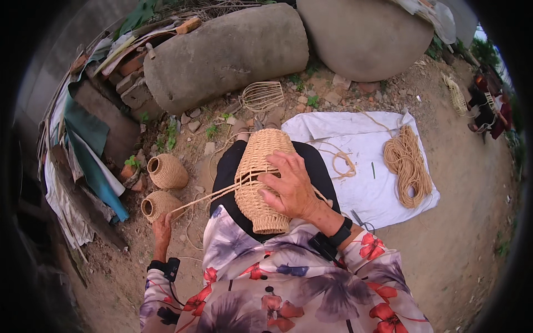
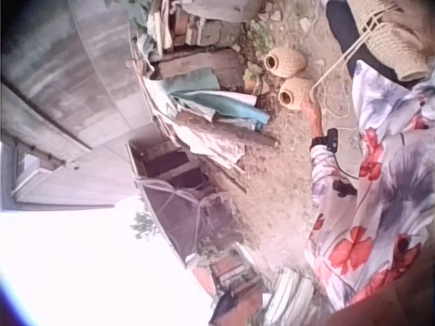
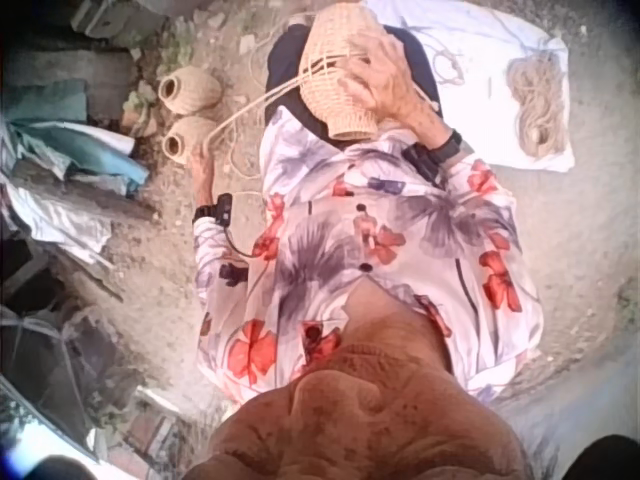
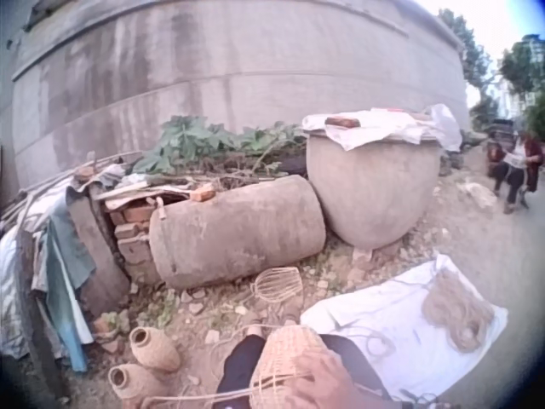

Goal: The recorder is weaving a small basket or trap using natural fiber rope and a bamboo frame.

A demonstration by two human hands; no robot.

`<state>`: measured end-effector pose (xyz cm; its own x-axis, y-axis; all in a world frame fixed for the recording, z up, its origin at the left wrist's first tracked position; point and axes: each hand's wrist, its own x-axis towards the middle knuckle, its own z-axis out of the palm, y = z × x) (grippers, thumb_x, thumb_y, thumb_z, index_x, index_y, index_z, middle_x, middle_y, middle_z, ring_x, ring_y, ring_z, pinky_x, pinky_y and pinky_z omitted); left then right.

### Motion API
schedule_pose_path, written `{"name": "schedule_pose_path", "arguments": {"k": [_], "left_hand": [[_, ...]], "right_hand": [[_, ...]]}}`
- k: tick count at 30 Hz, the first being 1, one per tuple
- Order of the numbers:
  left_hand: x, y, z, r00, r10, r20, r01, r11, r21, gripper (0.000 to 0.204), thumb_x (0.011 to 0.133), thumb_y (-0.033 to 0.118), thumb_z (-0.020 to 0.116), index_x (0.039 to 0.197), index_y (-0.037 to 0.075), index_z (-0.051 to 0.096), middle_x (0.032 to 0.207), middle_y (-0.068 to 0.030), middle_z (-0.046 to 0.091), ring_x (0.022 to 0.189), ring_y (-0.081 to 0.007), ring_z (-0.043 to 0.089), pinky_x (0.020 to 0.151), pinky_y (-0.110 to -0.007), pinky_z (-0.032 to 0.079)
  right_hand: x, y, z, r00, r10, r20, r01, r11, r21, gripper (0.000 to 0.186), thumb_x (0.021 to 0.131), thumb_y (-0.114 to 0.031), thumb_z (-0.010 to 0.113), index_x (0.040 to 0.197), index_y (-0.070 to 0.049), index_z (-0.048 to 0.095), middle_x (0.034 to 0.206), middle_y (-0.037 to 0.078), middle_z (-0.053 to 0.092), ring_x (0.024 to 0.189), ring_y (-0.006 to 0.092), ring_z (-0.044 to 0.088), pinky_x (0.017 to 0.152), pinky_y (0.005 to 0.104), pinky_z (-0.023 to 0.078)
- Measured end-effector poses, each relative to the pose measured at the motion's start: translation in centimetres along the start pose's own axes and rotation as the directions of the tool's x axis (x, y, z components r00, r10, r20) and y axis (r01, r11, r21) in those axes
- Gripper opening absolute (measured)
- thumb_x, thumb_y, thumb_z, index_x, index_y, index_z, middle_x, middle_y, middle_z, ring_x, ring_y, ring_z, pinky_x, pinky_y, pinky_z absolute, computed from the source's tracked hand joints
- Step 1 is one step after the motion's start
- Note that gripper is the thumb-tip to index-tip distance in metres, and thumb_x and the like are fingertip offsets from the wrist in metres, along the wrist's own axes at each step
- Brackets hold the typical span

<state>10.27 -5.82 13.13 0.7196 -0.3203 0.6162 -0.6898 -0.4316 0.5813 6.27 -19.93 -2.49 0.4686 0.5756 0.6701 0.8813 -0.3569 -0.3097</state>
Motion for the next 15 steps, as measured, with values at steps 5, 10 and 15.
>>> {"name": "schedule_pose_path", "arguments": {"k": [5,10,15], "left_hand": [[5.8,2.7,-0.3,0.995,0.103,-0.007,-0.103,0.994,-0.036,0.022,0.096,0.022,0.055,0.107,0.006,0.064,0.074,-0.0077,0.066,0.065,-0.0199,0.063,0.060,-0.033,0.051],[4.6,1.6,0.2,0.998,0.056,-0.003,-0.056,0.992,-0.114,0.023,0.096,0.023,0.057,0.112,0.007,0.063,0.072,-0.0066,0.065,0.062,-0.0182,0.062,0.058,-0.031,0.050],[-7.2,-0.9,-0.3,0.980,-0.201,0.004,0.199,0.965,-0.171,0.026,0.095,0.024,0.059,0.116,0.008,0.062,0.069,-0.0056,0.065,0.059,-0.0165,0.061,0.056,-0.030,0.050]], "right_hand": [[0.6,-0.5,-0.2,1.000,0.006,0.002,-0.007,0.995,0.102,0.028,0.077,-0.024,0.066,0.099,-0.006,0.066,0.119,0.017,0.053,0.116,0.0365,0.048,0.099,0.0486,0.036],[1.6,1.3,-1.8,0.923,0.380,-0.065,-0.317,0.843,0.435,0.019,0.085,-0.012,0.057,0.099,-0.001,0.064,0.113,0.016,0.055,0.110,0.0311,0.052,0.094,0.0371,0.040],[5.2,1.3,-2.1,0.972,0.212,0.104,-0.235,0.898,0.372,0.016,0.086,-0.013,0.056,0.089,-0.002,0.066,0.109,0.013,0.056,0.103,0.0291,0.051,0.092,0.0396,0.040]]}}
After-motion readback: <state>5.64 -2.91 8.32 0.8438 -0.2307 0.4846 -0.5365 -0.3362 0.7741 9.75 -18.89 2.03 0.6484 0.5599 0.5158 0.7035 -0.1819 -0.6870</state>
